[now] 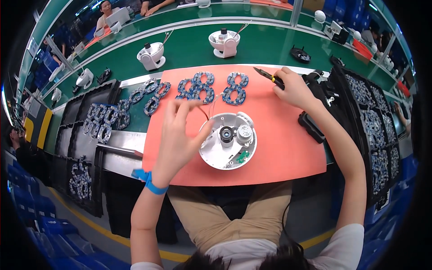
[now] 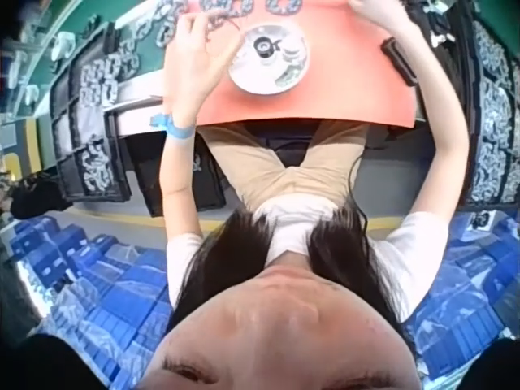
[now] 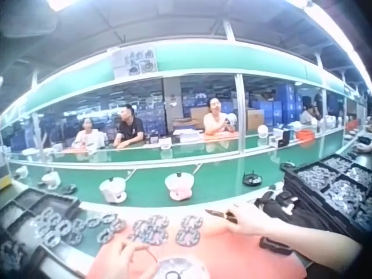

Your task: Assembling LED light fixtures on an industrial assembly line, involving wire cutting and component installation.

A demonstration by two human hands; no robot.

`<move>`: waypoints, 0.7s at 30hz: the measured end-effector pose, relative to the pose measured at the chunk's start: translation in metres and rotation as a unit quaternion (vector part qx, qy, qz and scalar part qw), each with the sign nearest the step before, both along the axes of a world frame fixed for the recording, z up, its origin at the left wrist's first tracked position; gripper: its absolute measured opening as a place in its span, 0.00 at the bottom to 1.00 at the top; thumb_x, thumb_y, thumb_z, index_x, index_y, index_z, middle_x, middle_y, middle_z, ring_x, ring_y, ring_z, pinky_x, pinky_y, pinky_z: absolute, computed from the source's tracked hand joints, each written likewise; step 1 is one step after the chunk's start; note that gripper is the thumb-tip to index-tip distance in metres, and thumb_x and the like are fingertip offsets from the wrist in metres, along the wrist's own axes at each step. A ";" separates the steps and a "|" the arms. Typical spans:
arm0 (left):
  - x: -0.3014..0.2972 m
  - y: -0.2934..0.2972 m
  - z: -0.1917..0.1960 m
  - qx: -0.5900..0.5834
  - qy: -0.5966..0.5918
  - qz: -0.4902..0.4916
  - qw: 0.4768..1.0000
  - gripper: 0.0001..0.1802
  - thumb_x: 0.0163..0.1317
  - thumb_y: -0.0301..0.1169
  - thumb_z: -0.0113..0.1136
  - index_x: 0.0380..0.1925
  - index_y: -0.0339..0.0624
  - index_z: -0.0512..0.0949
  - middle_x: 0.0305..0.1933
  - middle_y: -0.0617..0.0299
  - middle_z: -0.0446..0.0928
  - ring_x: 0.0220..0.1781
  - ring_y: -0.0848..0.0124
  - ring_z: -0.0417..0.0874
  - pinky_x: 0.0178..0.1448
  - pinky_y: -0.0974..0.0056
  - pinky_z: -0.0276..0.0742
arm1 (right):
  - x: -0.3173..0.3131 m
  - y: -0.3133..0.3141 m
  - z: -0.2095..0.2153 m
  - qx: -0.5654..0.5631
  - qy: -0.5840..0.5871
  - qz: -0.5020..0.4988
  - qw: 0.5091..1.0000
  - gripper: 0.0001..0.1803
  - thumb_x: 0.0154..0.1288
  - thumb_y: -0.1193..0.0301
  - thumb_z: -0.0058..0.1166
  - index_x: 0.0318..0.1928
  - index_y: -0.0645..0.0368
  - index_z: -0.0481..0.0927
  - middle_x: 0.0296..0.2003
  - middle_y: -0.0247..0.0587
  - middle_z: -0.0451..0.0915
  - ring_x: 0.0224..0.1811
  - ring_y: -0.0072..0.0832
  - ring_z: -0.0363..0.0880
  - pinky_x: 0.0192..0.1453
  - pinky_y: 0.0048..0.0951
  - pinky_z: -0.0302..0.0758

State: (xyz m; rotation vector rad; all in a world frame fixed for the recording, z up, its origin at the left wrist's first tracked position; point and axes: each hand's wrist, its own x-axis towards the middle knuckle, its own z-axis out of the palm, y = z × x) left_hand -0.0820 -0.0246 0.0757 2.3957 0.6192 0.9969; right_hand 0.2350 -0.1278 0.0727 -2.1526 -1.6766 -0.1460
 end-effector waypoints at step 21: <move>0.006 0.015 0.009 0.208 0.157 -0.145 0.955 0.17 0.48 0.21 0.64 0.40 0.49 0.83 0.69 0.56 0.63 0.71 0.50 0.59 0.71 0.49 0.60 | -0.062 -0.024 0.054 -0.011 -0.047 0.130 0.990 0.14 0.48 0.73 0.63 0.35 0.63 0.74 0.32 0.44 0.74 0.38 0.43 0.76 0.40 0.40 0.74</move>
